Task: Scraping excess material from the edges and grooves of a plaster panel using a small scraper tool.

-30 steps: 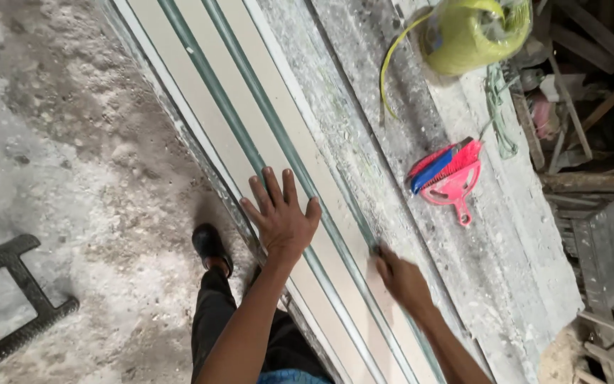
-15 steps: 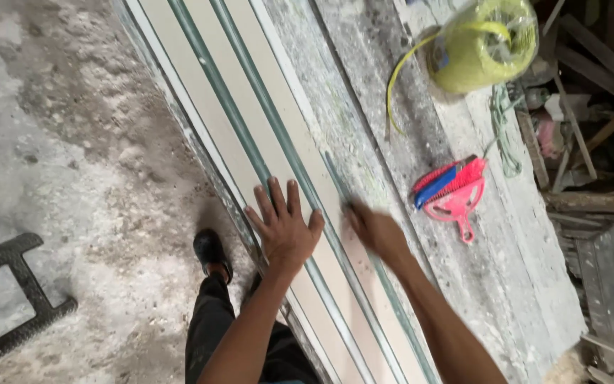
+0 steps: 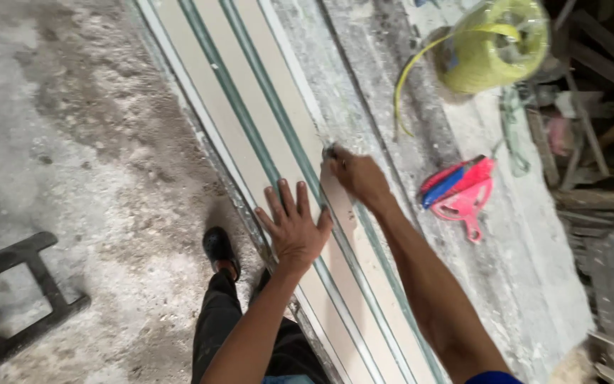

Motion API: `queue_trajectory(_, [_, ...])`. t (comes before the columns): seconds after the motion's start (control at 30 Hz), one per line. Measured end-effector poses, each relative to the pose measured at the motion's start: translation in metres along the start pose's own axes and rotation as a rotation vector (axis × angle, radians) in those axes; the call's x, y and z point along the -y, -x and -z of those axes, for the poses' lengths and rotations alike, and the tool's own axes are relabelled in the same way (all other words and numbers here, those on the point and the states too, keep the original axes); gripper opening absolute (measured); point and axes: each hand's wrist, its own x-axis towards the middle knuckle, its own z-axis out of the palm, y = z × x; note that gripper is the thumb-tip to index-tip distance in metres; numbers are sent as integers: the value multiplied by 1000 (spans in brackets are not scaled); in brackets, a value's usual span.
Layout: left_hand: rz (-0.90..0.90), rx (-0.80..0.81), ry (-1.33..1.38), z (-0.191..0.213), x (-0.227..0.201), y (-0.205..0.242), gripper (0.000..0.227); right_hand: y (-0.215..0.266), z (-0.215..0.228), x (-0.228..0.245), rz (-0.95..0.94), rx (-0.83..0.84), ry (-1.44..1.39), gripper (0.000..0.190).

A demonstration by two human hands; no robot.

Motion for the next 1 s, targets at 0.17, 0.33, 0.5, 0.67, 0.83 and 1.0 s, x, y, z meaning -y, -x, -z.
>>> queue_trajectory(0.17, [3, 323, -84, 70, 33, -82, 91, 110, -29, -72, -20, -53, 53, 45])
queue_trajectory(0.33, [77, 94, -60, 40, 65, -165, 85, 60, -10, -33, -121, 31, 90, 45])
queue_trajectory(0.5, [61, 27, -106, 44, 66, -161, 84, -62, 34, 58, -149, 52, -79, 39])
queue_trajectory(0.67, [45, 130, -27, 54, 60, -160, 84, -44, 25, 40, 15, 3, -170, 47])
queue_trajectory(0.83, [45, 59, -22, 47, 66, -170, 82, 56, -21, -59, -87, -35, -9, 51])
queue_trajectory(1.0, [12, -3, -81, 40, 63, -161, 83, -41, 30, 34, -147, 119, 36, 46])
